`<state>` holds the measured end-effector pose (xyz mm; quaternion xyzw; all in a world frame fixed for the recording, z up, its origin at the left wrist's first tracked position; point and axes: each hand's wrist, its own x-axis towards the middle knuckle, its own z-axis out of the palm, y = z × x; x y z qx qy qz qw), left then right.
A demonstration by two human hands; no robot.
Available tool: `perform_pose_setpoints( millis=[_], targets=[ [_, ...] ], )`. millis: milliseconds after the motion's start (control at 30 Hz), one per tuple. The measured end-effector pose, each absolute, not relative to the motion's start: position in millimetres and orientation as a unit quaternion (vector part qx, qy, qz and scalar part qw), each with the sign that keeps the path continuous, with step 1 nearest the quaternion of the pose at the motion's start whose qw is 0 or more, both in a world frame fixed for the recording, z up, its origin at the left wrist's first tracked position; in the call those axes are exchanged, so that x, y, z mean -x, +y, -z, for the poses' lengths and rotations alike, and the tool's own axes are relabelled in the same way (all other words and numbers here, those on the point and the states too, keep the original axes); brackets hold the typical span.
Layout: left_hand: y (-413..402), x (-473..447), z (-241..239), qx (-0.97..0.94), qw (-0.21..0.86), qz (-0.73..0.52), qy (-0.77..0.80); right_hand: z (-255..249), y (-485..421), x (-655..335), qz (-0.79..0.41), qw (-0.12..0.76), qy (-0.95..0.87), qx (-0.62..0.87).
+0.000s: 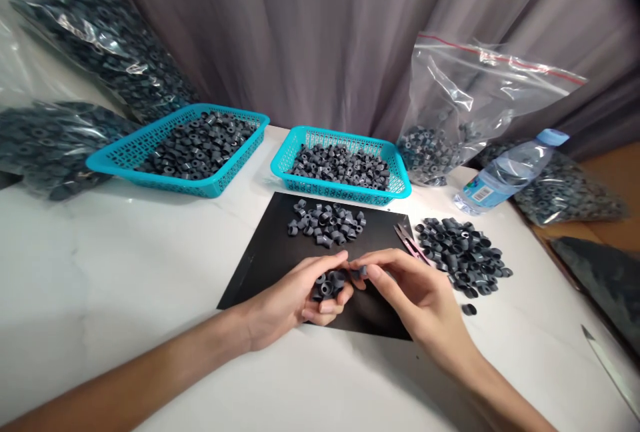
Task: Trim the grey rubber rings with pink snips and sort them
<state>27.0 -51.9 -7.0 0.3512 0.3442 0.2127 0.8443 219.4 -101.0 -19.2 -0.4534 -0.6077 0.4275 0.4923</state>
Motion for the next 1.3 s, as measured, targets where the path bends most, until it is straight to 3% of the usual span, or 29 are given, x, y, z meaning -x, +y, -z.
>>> perform_pose_setpoints(
  millis=[400,700,967,1300],
  targets=[
    [-49.7,-25.5,11.0,-0.371,0.845,-0.204,0.326,16.3,-97.5,-213.7,-0.457,0.548,-0.565,0.414],
    [-49.3,-23.9,9.0,-0.377,0.837,-0.21,0.336,25.2,-100.1,-223.2,-0.281,0.536,-0.621,0.498],
    [-51.1,-25.6,7.7,-0.351,0.835,-0.214,0.366,29.0,-108.9,-218.9,-0.067,0.439,-0.802,0.399],
    [-51.0,-26.2,8.2,-0.324,0.847,-0.223,0.358,31.7,-108.1,-220.9,-0.065,0.425,-0.802,0.415]
  ],
)
